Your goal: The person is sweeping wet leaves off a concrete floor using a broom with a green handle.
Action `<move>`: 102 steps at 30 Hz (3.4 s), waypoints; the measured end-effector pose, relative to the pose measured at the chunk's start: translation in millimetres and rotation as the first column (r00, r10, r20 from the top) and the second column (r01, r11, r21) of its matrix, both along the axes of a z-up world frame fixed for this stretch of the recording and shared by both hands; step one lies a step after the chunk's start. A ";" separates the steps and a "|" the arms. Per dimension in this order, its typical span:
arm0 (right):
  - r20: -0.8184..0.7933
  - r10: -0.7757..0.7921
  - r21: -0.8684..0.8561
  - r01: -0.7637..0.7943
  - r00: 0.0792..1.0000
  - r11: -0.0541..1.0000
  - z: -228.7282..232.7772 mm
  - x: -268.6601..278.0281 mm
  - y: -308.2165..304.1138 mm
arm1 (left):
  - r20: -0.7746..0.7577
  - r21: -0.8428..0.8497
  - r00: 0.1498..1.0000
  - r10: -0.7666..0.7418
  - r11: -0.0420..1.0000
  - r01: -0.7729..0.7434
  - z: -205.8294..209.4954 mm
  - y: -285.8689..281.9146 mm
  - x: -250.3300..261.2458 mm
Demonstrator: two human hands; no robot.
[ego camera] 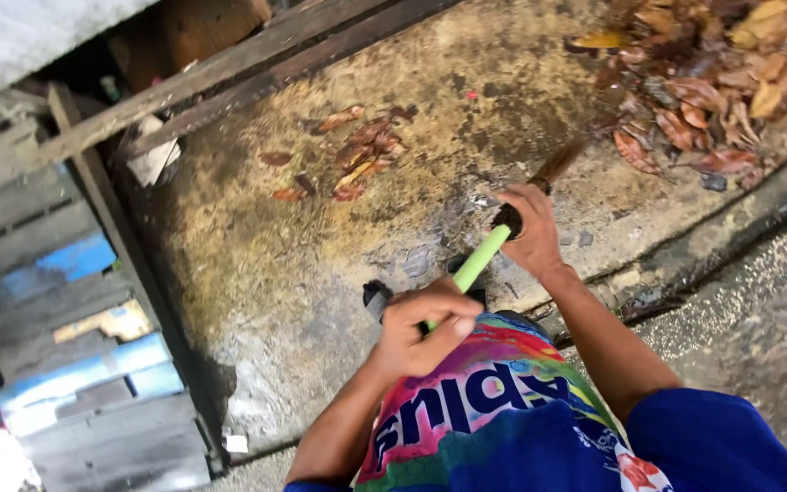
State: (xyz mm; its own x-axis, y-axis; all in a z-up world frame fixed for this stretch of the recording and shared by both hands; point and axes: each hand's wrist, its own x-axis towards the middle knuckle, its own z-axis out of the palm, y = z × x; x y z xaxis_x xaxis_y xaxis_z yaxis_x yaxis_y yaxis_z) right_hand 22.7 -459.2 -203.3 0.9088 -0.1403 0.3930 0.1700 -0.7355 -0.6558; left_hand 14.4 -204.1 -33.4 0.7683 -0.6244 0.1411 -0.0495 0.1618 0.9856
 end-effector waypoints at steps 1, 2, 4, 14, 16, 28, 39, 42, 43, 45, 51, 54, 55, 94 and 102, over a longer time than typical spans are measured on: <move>-0.002 0.017 0.001 -0.017 1.000 1.000 -2.7 7.2 14.2 | -0.002 0.001 1.000 0.017 1.000 -0.017 12.9 12.3 1.0; -0.044 0.095 0.068 -0.092 0.994 0.993 -5.2 13.8 28.7 | 0.071 -0.071 0.997 0.033 0.997 -0.028 25.9 24.9 1.5; -0.076 0.188 0.134 -0.177 0.979 0.975 -3.2 31.4 63.4 | 0.151 -0.143 0.986 0.065 0.989 -0.043 48.0 50.3 0.1; 0.057 0.547 0.273 -0.540 0.835 0.796 7.5 102.5 274.9 | 0.369 -0.279 0.778 0.508 0.859 -0.429 58.2 172.9 -27.7; 0.054 0.568 0.274 -0.559 0.821 0.783 -17.8 116.1 294.6 | 0.369 -0.267 0.740 0.562 0.827 -0.494 40.1 187.6 -14.8; -0.030 0.435 0.115 -0.429 0.900 0.896 -16.7 99.2 288.7 | 0.190 -0.313 0.869 0.457 0.867 -0.387 35.9 233.9 -8.1; -0.035 0.471 0.284 -0.443 0.882 0.850 -75.2 131.8 354.7 | 0.220 -0.210 0.799 0.559 0.827 -0.521 -25.9 273.0 30.7; -0.158 0.372 0.181 -0.343 0.915 0.922 -84.2 111.6 316.3 | 0.106 -0.220 0.844 0.526 0.840 -0.496 -78.3 276.1 27.8; -0.157 0.368 0.174 -0.341 0.917 0.924 -71.5 109.5 308.0 | 0.106 -0.227 0.845 0.524 0.840 -0.492 -72.9 272.6 29.8; -0.040 0.318 0.015 -0.317 0.947 0.948 -45.0 100.6 292.9 | 0.135 -0.268 0.888 0.440 0.879 -0.395 -60.3 266.8 30.4; 0.088 0.370 0.187 -0.380 0.925 0.906 2.1 106.1 330.9 | 0.153 -0.033 0.889 0.432 0.901 -0.433 23.3 288.7 0.5; 0.142 0.404 0.152 -0.423 0.904 0.893 11.2 123.1 359.5 | 0.213 -0.336 0.830 0.516 0.836 -0.434 56.8 284.4 15.6; 0.145 0.404 0.160 -0.424 0.903 0.891 -16.9 131.3 364.8 | 0.216 -0.329 0.829 0.515 0.838 -0.435 40.9 287.2 19.5; 0.081 0.310 0.180 -0.320 0.947 0.930 -10.4 79.5 229.8 | 0.234 -0.180 0.900 0.369 0.926 -0.333 49.7 179.3 -16.4; 0.009 0.354 0.205 -0.348 0.935 0.915 -66.7 68.7 166.7 | 0.167 -0.029 0.932 0.321 0.947 -0.320 -31.0 133.6 1.5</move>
